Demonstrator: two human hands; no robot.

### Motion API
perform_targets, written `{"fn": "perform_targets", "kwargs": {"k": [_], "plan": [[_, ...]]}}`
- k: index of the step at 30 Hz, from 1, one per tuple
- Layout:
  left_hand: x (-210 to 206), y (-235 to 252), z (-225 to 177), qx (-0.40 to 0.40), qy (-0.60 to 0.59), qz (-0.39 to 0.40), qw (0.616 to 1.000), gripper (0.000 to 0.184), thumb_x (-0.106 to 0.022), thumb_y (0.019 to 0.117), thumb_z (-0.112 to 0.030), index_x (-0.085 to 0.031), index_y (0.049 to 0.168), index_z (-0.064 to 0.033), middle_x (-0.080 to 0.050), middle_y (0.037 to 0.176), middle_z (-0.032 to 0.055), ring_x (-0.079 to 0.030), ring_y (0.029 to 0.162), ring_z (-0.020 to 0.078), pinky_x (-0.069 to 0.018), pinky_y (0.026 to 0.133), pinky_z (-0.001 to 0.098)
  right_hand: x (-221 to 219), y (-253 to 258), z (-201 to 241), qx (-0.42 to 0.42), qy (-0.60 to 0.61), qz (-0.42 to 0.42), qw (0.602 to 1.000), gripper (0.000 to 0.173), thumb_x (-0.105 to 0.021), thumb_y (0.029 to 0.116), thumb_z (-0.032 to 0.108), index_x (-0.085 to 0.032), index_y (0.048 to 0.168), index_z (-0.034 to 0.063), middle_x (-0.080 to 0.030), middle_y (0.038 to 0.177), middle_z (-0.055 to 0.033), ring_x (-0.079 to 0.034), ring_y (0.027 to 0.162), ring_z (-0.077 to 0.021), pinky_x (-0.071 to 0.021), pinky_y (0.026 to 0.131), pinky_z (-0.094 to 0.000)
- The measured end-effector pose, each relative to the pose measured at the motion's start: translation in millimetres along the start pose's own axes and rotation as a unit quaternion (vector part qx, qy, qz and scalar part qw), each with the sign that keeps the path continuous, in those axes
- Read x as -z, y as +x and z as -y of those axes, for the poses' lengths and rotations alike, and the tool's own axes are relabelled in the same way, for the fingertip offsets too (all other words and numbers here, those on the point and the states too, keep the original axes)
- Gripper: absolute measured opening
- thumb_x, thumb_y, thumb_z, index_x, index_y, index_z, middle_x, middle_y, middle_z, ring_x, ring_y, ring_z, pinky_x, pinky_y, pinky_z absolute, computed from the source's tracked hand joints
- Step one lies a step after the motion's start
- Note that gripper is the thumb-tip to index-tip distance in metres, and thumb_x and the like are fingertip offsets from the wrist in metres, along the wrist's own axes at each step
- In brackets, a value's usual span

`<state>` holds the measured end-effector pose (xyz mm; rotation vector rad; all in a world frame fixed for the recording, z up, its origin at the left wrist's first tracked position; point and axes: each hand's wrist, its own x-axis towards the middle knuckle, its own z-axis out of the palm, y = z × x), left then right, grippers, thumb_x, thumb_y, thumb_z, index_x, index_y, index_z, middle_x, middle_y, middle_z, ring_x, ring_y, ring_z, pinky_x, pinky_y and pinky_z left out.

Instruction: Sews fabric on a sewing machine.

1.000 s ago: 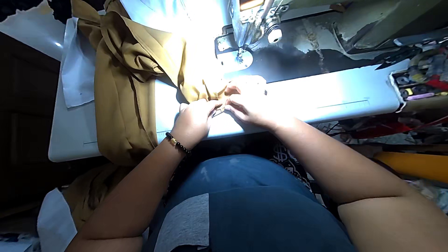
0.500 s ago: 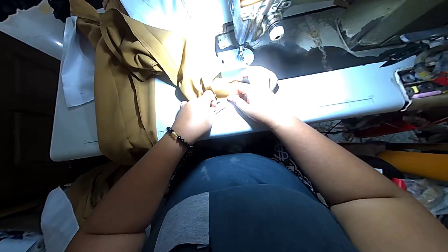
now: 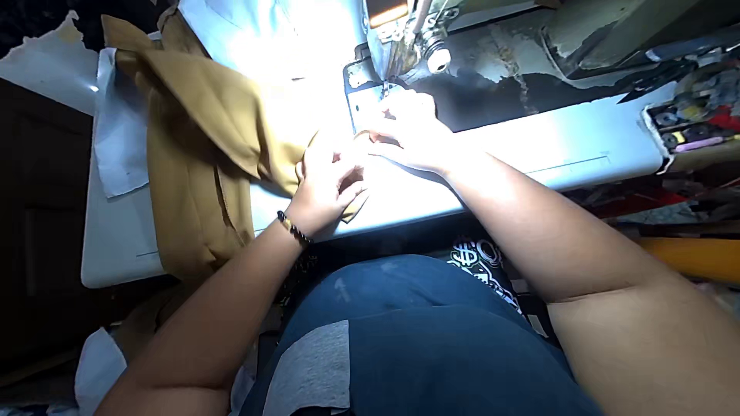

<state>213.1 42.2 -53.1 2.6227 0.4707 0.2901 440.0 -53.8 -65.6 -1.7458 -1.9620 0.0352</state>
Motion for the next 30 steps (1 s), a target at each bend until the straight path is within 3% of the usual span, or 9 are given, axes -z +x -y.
{"fn": "perform_targets", "kwargs": {"k": [4,6,10,17,19,22,25,27,30], "plan": [[-9,-12,-10,-0.055,0.125,-0.041,0.99,0.03,-0.055,0.1018,-0.041,-0.074,0.122,-0.0284,-0.062,0.131,0.0138,-0.052,0.126,0.0414,-0.0359,0.095,0.0652,-6,-2,0,-0.01,-0.015,0.007,1.0,0.04,-0.047,0.1025,0.045,-0.071,0.126,0.0237,-0.061,0.128,-0.0166,-0.05,0.131,-0.0382,-0.0309,0.104,-0.0633],[-6,-12,-9,-0.131,0.222,-0.066,0.964,0.028,-0.05,0.1047,-0.034,-0.073,0.12,-0.0261,-0.061,0.142,0.0067,-0.053,0.131,0.0337,-0.0333,0.099,0.0586,-4,-1,2,-0.012,-0.021,0.0,1.0,0.041,-0.047,0.1027,0.044,-0.071,0.129,0.0225,-0.061,0.129,-0.018,-0.049,0.132,-0.0391,-0.029,0.105,-0.0644],[-2,-7,-6,-0.223,0.265,-0.066,0.936,0.025,-0.049,0.1027,-0.021,-0.072,0.112,-0.0177,-0.064,0.141,-0.0007,-0.049,0.14,0.0235,-0.0327,0.097,0.0517,1,-3,11,-0.018,-0.043,-0.006,0.999,0.039,-0.049,0.1023,0.043,-0.073,0.124,0.0214,-0.061,0.127,-0.0198,-0.049,0.132,-0.0416,-0.0295,0.103,-0.0671],[-12,-11,-17,-0.121,0.147,-0.047,0.981,0.028,-0.052,0.1043,-0.025,-0.075,0.116,-0.0143,-0.062,0.145,-0.0016,-0.052,0.138,0.0256,-0.0336,0.102,0.0578,2,-3,2,-0.029,0.036,-0.006,0.999,0.03,-0.055,0.0993,0.04,-0.074,0.109,0.0189,-0.059,0.122,-0.0149,-0.048,0.129,-0.0386,-0.033,0.101,-0.0624],[-16,-8,-25,-0.076,0.131,-0.049,0.987,0.029,-0.053,0.1045,-0.029,-0.074,0.117,-0.0153,-0.062,0.144,-0.0019,-0.053,0.136,0.0262,-0.0347,0.101,0.0582,5,-2,-6,-0.047,0.12,-0.076,0.989,0.029,-0.058,0.0988,0.034,-0.076,0.105,0.0117,-0.065,0.113,-0.0144,-0.056,0.118,-0.0316,-0.041,0.098,-0.0516],[-18,15,-36,0.009,0.134,-0.028,0.99,0.03,-0.049,0.105,-0.033,-0.072,0.117,-0.0174,-0.065,0.138,-0.0011,-0.055,0.133,0.0268,-0.0328,0.1,0.0635,20,-3,-9,-0.171,0.259,-0.167,0.936,0.022,-0.057,0.1018,0.016,-0.07,0.106,-0.0007,-0.067,0.109,-0.0087,-0.061,0.104,-0.0057,-0.0481,0.094,-0.0221],[-18,49,-35,0.079,0.125,-0.006,0.989,0.034,-0.046,0.106,-0.034,-0.069,0.123,-0.0161,-0.061,0.143,0.0028,-0.051,0.137,0.0274,-0.0303,0.105,0.0648,19,0,-15,-0.232,0.323,-0.238,0.886,0.012,-0.055,0.1014,0.011,-0.065,0.097,0.0059,-0.066,0.091,0.0074,-0.06,0.083,0.007,-0.05,0.078,-0.015],[-17,71,-31,0.109,0.084,-0.001,0.991,0.033,-0.048,0.1056,-0.034,-0.066,0.127,-0.0155,-0.053,0.152,0.0038,-0.042,0.146,0.0297,-0.0251,0.111,0.0704,18,-1,-15,-0.231,0.282,-0.224,0.904,0.016,-0.056,0.1017,0.013,-0.067,0.097,0.002,-0.065,0.092,0.0017,-0.06,0.086,0.0032,-0.0498,0.082,-0.0163],[-18,93,-33,0.13,0.066,-0.05,0.988,0.037,-0.053,0.1009,-0.037,-0.06,0.132,-0.0167,-0.06,0.142,0.0068,-0.048,0.139,0.0335,-0.0295,0.104,0.0703,16,-6,-16,-0.193,0.153,-0.174,0.953,0.028,-0.054,0.1037,0.018,-0.072,0.1,-0.0036,-0.069,0.099,-0.0159,-0.063,0.097,-0.0161,-0.0474,0.091,-0.0291]]}}
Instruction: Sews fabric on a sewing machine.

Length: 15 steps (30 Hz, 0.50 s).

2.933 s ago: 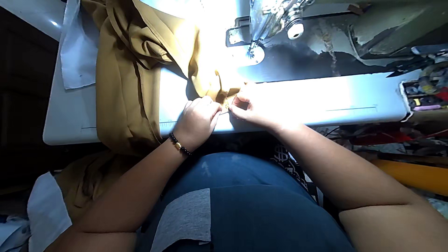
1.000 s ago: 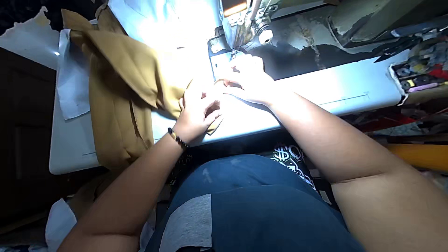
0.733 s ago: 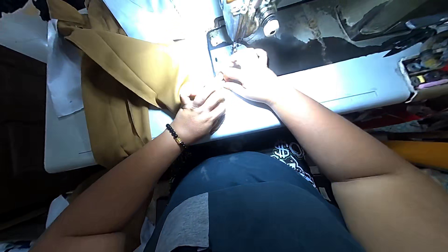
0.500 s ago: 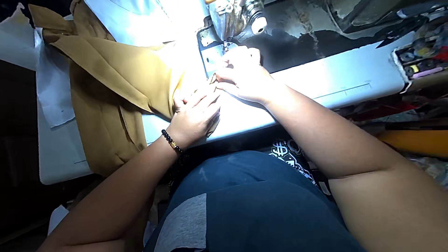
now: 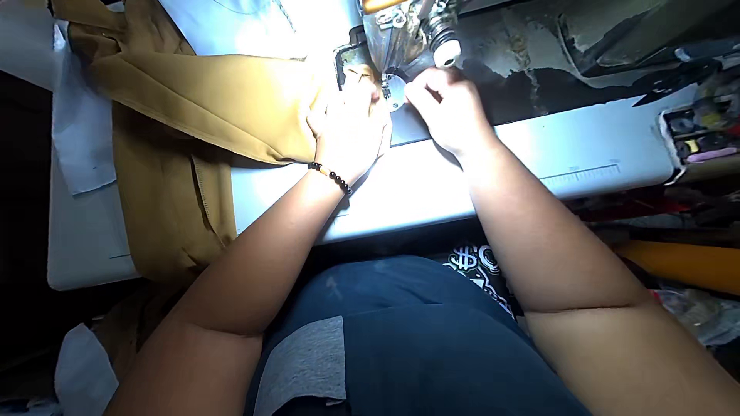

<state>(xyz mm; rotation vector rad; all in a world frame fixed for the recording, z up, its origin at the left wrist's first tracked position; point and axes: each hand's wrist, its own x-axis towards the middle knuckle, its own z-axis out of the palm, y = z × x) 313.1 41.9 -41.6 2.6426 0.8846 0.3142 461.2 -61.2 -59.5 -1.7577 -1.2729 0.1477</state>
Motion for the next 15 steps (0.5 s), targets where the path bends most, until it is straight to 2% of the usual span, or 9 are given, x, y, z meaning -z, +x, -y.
{"fn": "perform_targets", "kwargs": {"k": [2,3,4,6,8,10,12,13,15], "plan": [[-5,9,-3,0.011,-0.019,-0.01,1.0,0.051,-0.054,0.0991,-0.039,-0.054,0.144,-0.0143,-0.057,0.148,0.004,-0.044,0.143,0.0316,-0.03,0.108,0.0677,0,0,-5,0.03,-0.045,0.02,0.998,0.031,-0.053,0.1042,0.021,-0.073,0.099,-0.0019,-0.069,0.099,-0.0181,-0.063,0.102,-0.025,-0.0461,0.095,-0.0372],[-5,14,-6,0.025,-0.03,0.002,0.999,0.058,-0.054,0.1,-0.04,-0.047,0.151,-0.014,-0.05,0.156,0.0033,-0.038,0.148,0.0302,-0.0275,0.112,0.0657,1,1,-6,0.035,-0.058,0.027,0.997,0.03,-0.053,0.104,0.021,-0.073,0.1,-0.001,-0.069,0.1,-0.0177,-0.063,0.104,-0.026,-0.0454,0.097,-0.0385],[-5,17,-8,0.033,-0.037,0.011,0.999,0.066,-0.056,0.1005,-0.041,-0.038,0.158,-0.0134,-0.043,0.161,0.0064,-0.035,0.15,0.0321,-0.0255,0.113,0.0662,1,1,-5,0.034,-0.068,0.033,0.997,0.029,-0.054,0.1036,0.021,-0.073,0.101,0.0001,-0.07,0.102,-0.0173,-0.063,0.105,-0.0262,-0.0447,0.098,-0.0391],[-5,20,-11,0.049,-0.029,0.011,0.998,0.076,-0.059,0.0995,-0.042,-0.028,0.162,-0.0118,-0.044,0.158,0.015,-0.042,0.145,0.0353,-0.0331,0.112,0.0614,-1,3,-5,0.034,-0.078,0.038,0.996,0.025,-0.055,0.1024,0.019,-0.074,0.106,0.0027,-0.07,0.106,-0.0157,-0.063,0.108,-0.0255,-0.0444,0.1,-0.0393],[-3,21,-12,0.058,-0.042,0.028,0.997,0.079,-0.058,0.1012,-0.042,-0.021,0.164,-0.0111,-0.038,0.162,0.0167,-0.036,0.148,0.0358,-0.0305,0.117,0.0573,-2,4,-7,0.041,-0.086,0.049,0.994,0.026,-0.055,0.1013,0.017,-0.074,0.113,0.0043,-0.071,0.11,-0.016,-0.063,0.111,-0.0275,-0.0442,0.103,-0.0416],[-5,21,-11,0.062,-0.052,0.03,0.996,0.077,-0.057,0.1008,-0.042,-0.023,0.164,-0.0155,-0.035,0.165,0.0135,-0.03,0.152,0.0343,-0.0239,0.119,0.0587,-3,4,-10,0.047,-0.096,0.054,0.993,0.027,-0.055,0.1006,0.017,-0.075,0.114,0.0062,-0.07,0.11,-0.016,-0.061,0.112,-0.0297,-0.0431,0.102,-0.0426],[-5,21,-11,0.061,-0.042,0.025,0.997,0.075,-0.059,0.1005,-0.043,-0.027,0.164,-0.0167,-0.042,0.16,0.0143,-0.038,0.148,0.0347,-0.0295,0.116,0.0597,-4,3,-9,0.037,-0.108,0.057,0.992,0.027,-0.055,0.1006,0.018,-0.077,0.113,0.0082,-0.069,0.11,-0.0152,-0.059,0.113,-0.031,-0.0435,0.101,-0.0426],[-4,20,-11,0.062,-0.04,0.031,0.997,0.074,-0.058,0.1013,-0.043,-0.028,0.163,-0.0158,-0.044,0.158,0.015,-0.042,0.144,0.0347,-0.0365,0.113,0.0573,-4,3,-7,0.03,-0.115,0.059,0.991,0.027,-0.055,0.1004,0.018,-0.077,0.112,0.0091,-0.069,0.111,-0.0151,-0.059,0.114,-0.0314,-0.0439,0.101,-0.0428],[-3,17,-12,0.062,-0.045,0.038,0.996,0.074,-0.057,0.1024,-0.042,-0.026,0.163,-0.0135,-0.044,0.157,0.0158,-0.044,0.143,0.0347,-0.0414,0.11,0.0543,-3,1,0,0.009,-0.146,0.07,0.987,0.026,-0.055,0.1005,0.017,-0.077,0.113,0.0107,-0.067,0.113,-0.0154,-0.058,0.116,-0.0324,-0.0444,0.101,-0.046]]}}
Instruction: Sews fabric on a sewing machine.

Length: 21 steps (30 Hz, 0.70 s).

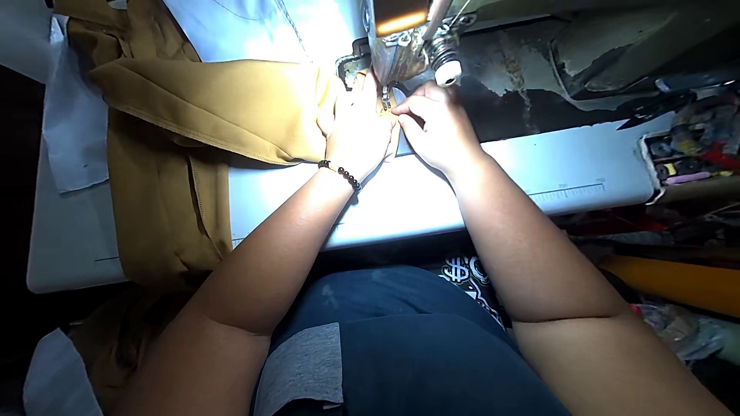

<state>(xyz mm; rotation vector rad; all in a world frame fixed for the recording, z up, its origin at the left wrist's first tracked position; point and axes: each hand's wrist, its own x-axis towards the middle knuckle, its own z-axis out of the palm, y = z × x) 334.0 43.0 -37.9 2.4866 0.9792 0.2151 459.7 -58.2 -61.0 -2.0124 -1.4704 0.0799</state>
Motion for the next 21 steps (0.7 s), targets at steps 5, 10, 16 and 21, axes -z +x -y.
{"fn": "perform_targets", "kwargs": {"k": [5,10,16,21], "plan": [[0,0,-4,0.023,0.004,-0.007,1.0,0.078,-0.06,0.0999,-0.042,-0.024,0.164,-0.0171,-0.049,0.154,0.0123,-0.047,0.14,0.0338,-0.0419,0.108,0.0556,3,-1,15,-0.05,-0.094,0.041,0.993,0.028,-0.05,0.102,0.021,-0.074,0.117,0.015,-0.065,0.118,-0.0125,-0.057,0.12,-0.0334,-0.0419,0.099,-0.0541],[-2,3,-4,0.011,0.002,-0.02,1.0,0.072,-0.06,0.1008,-0.039,-0.031,0.161,-0.014,-0.05,0.154,0.0095,-0.042,0.144,0.0323,-0.0338,0.113,0.0566,1,3,23,-0.081,-0.12,0.052,0.988,0.029,-0.048,0.1025,0.019,-0.072,0.118,0.0143,-0.065,0.121,-0.0122,-0.055,0.124,-0.0338,-0.0414,0.096,-0.0568],[35,-34,20,-0.174,0.09,-0.046,0.98,0.049,-0.05,0.1036,-0.039,-0.057,0.145,-0.0141,-0.056,0.149,0.0105,-0.045,0.144,0.0331,-0.0248,0.115,0.0671,17,-13,17,-0.034,-0.064,0.091,0.993,0.037,-0.052,0.1043,0.021,-0.065,0.139,0.0162,-0.06,0.133,-0.0163,-0.052,0.129,-0.0386,-0.0408,0.105,-0.0608],[122,-68,115,-0.227,0.194,-0.108,0.948,0.055,-0.079,0.0833,-0.044,-0.065,0.118,-0.0045,-0.06,0.127,0.0275,-0.052,0.124,0.0537,-0.032,0.098,0.076,24,-14,31,0.091,-0.026,0.137,0.986,0.048,-0.064,0.0947,0.047,-0.067,0.123,0.0085,-0.065,0.124,-0.0145,-0.056,0.125,-0.0353,-0.043,0.1,-0.0588]]}}
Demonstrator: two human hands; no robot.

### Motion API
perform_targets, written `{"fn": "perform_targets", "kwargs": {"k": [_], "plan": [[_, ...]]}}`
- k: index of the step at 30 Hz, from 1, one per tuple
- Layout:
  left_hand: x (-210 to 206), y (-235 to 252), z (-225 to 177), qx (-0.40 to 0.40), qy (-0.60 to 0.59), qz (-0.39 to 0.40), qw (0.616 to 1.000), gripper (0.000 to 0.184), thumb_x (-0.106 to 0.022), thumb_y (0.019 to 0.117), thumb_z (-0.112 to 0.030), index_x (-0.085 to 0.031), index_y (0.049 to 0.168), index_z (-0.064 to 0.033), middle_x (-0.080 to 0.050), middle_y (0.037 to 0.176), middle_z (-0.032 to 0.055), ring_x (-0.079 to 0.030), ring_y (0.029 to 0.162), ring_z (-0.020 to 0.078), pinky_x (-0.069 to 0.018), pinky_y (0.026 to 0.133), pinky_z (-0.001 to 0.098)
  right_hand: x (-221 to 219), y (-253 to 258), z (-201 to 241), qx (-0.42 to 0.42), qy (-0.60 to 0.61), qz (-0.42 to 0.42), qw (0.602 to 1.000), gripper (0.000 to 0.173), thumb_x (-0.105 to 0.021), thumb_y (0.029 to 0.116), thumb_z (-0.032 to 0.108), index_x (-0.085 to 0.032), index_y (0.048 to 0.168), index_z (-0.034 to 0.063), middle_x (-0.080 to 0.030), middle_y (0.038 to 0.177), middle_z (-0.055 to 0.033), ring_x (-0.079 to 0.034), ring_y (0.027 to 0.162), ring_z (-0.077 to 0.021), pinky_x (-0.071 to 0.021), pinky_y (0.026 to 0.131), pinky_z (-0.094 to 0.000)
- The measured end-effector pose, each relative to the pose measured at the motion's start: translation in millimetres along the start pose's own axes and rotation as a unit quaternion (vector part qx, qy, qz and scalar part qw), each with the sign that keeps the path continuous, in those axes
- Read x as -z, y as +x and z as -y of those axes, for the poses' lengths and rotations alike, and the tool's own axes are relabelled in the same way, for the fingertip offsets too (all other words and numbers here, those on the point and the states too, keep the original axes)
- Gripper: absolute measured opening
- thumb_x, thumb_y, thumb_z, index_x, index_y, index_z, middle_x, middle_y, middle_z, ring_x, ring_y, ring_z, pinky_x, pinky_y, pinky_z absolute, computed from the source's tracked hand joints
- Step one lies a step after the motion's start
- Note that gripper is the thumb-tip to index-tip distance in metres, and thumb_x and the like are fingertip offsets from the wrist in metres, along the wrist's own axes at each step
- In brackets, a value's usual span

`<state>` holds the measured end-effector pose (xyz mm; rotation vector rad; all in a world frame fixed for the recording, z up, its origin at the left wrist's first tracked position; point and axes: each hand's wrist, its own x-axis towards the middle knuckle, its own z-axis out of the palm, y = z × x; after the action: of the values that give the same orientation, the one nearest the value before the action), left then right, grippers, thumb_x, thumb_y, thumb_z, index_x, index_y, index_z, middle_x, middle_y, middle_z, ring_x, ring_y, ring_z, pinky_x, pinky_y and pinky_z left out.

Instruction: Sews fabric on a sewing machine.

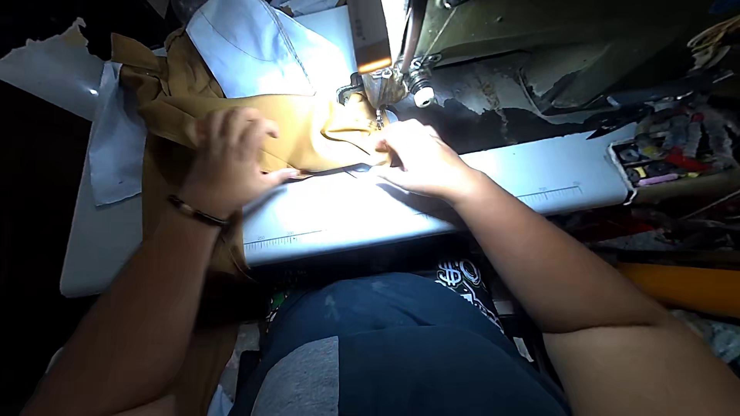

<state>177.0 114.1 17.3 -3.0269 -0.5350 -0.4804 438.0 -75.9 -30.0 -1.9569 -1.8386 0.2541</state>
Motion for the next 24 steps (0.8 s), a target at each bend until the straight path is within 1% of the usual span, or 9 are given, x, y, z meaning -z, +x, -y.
{"fn": "perform_targets", "kwargs": {"k": [2,5,10,14,17,19,21,22,24], "plan": [[6,-17,34,0.073,0.039,0.112,0.99,0.053,-0.084,0.085,-0.027,-0.063,0.13,-0.0073,-0.058,0.136,0.0256,-0.049,0.131,0.0528,-0.0247,0.104,0.0791,-1,16,12,0.026,-0.093,0.055,0.994,0.056,-0.068,0.0893,0.055,-0.066,0.12,0.0088,-0.066,0.112,-0.0159,-0.058,0.114,-0.0377,-0.0413,0.09,-0.0574],[17,-28,48,0.07,0.088,0.128,0.985,0.026,-0.063,0.094,0.002,-0.072,0.116,-0.0082,-0.071,0.118,0.0183,-0.065,0.115,0.0427,-0.0316,0.102,0.0739,8,38,26,0.02,-0.194,0.116,0.974,0.064,-0.065,0.0913,0.062,-0.066,0.13,0.011,-0.067,0.112,-0.0189,-0.061,0.11,-0.0392,-0.0405,0.091,-0.0591],[51,-40,40,0.02,0.035,0.048,0.998,0.029,-0.047,0.0957,0.006,-0.069,0.115,0.005,-0.069,0.114,0.0278,-0.065,0.112,0.0484,-0.0493,0.097,0.0645,24,39,32,-0.026,-0.183,0.165,0.969,0.052,-0.067,0.0924,0.057,-0.07,0.096,0.0048,-0.065,0.116,-0.0183,-0.058,0.118,-0.0389,-0.0436,0.093,-0.06],[81,-53,32,-0.003,-0.027,-0.005,1.0,0.03,-0.043,0.0995,0.002,-0.068,0.117,0.0053,-0.066,0.119,0.0269,-0.065,0.111,0.044,-0.052,0.096,0.0593,23,27,30,-0.024,-0.09,0.196,0.976,0.047,-0.073,0.0927,0.045,-0.071,0.115,0.0032,-0.061,0.124,-0.0217,-0.057,0.122,-0.0405,-0.0468,0.094,-0.0592],[100,-81,56,-0.036,-0.046,-0.07,0.996,0.03,-0.045,0.1037,-0.01,-0.071,0.114,0.0023,-0.066,0.126,0.0219,-0.059,0.127,0.0382,-0.0462,0.112,0.0515,24,4,35,0.036,0.081,0.121,0.989,0.046,-0.078,0.09,0.034,-0.07,0.114,-0.0045,-0.067,0.117,-0.0234,-0.061,0.114,-0.0358,-0.0467,0.098,-0.0523],[102,-99,72,-0.028,-0.046,-0.078,0.996,0.028,-0.049,0.1014,-0.006,-0.074,0.103,0.0057,-0.067,0.12,0.0258,-0.057,0.128,0.0425,-0.0429,0.113,0.054,7,-18,39,0.0,0.158,0.048,0.986,0.048,-0.077,0.0886,0.036,-0.07,0.115,-0.0028,-0.066,0.115,-0.0204,-0.061,0.112,-0.0311,-0.0468,0.097,-0.0487],[84,-114,91,0.034,0.022,0.039,0.998,0.027,-0.049,0.098,-0.002,-0.076,0.1,0.0018,-0.067,0.117,0.0271,-0.058,0.124,0.0461,-0.044,0.108,0.0609,-21,-39,49,-0.068,0.133,0.024,0.988,0.048,-0.073,0.0935,0.039,-0.069,0.126,0.0046,-0.068,0.118,-0.0181,-0.064,0.112,-0.0311,-0.0488,0.097,-0.0524],[77,-109,82,0.109,0.061,0.151,0.981,0.024,-0.054,0.0969,0.004,-0.077,0.101,0.0,-0.067,0.119,0.029,-0.059,0.122,0.0491,-0.0454,0.103,0.0656,-33,-46,57,-0.088,0.071,0.028,0.993,0.045,-0.067,0.0978,0.039,-0.068,0.132,0.0095,-0.07,0.12,-0.0159,-0.066,0.111,-0.0316,-0.0514,0.095,-0.0549],[61,-74,40,0.246,0.132,0.354,0.893,0.022,-0.062,0.0985,-0.005,-0.074,0.117,-0.0036,-0.062,0.13,0.0281,-0.057,0.123,0.0515,-0.0476,0.096,0.0696,-43,-49,66,-0.082,-0.035,0.022,0.996,0.035,-0.061,0.1016,0.038,-0.069,0.125,0.0137,-0.068,0.111,-0.0121,-0.067,0.101,-0.0304,-0.0549,0.084,-0.0517]]}}
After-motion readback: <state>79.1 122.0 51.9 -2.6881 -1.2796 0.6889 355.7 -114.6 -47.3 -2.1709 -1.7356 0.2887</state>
